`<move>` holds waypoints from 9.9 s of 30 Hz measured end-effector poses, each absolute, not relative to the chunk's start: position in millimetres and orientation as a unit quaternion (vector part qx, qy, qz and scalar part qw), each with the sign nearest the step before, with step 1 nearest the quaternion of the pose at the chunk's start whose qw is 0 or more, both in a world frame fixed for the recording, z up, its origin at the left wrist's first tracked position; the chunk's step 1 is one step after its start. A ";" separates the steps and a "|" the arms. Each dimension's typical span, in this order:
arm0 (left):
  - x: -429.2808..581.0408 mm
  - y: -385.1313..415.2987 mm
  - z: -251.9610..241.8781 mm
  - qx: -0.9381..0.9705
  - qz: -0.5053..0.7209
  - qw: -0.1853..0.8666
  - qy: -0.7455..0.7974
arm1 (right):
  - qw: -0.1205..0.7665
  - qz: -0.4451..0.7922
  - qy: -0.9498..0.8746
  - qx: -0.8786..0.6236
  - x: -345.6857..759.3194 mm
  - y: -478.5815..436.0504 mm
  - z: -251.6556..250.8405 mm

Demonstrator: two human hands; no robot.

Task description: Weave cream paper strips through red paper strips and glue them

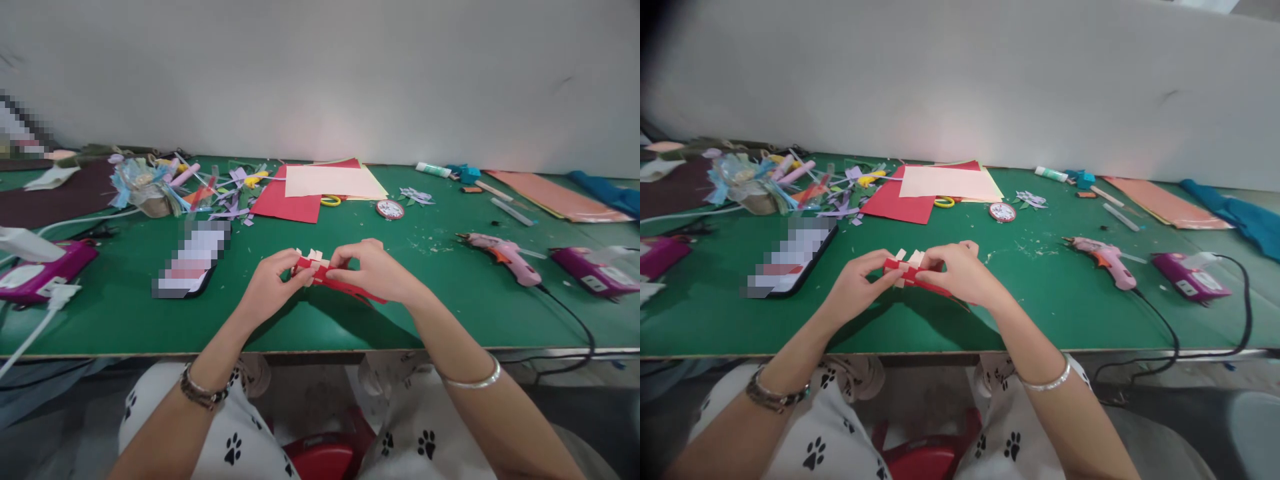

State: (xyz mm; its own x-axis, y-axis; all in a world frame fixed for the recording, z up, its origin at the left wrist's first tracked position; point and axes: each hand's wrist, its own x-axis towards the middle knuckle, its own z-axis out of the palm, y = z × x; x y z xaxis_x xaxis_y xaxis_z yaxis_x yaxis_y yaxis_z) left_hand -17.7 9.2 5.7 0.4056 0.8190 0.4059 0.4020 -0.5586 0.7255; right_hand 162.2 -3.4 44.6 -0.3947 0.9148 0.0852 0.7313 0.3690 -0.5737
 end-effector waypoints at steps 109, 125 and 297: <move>-93.7 32.3 14.5 0.759 0.336 0.035 0.556 | 0.244 0.137 -0.791 -0.543 150.7 -10.9 47.2; -25.1 13.2 -0.9 0.564 0.325 0.629 0.425 | 0.224 -0.291 -0.827 -0.426 154.3 -18.3 19.3; -4.9 -12.5 -19.0 0.907 0.045 0.051 0.416 | 0.160 -0.021 -0.840 -0.517 178.7 -56.6 -15.9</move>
State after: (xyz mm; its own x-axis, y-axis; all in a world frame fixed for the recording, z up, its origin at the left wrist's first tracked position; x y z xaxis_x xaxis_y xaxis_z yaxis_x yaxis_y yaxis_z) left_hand -4.9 -12.5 -19.0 0.6495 0.7593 0.0390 0.7501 -0.6483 0.1306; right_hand 178.7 -56.6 -15.9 -0.4134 0.8627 0.2913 0.8762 0.4639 -0.1305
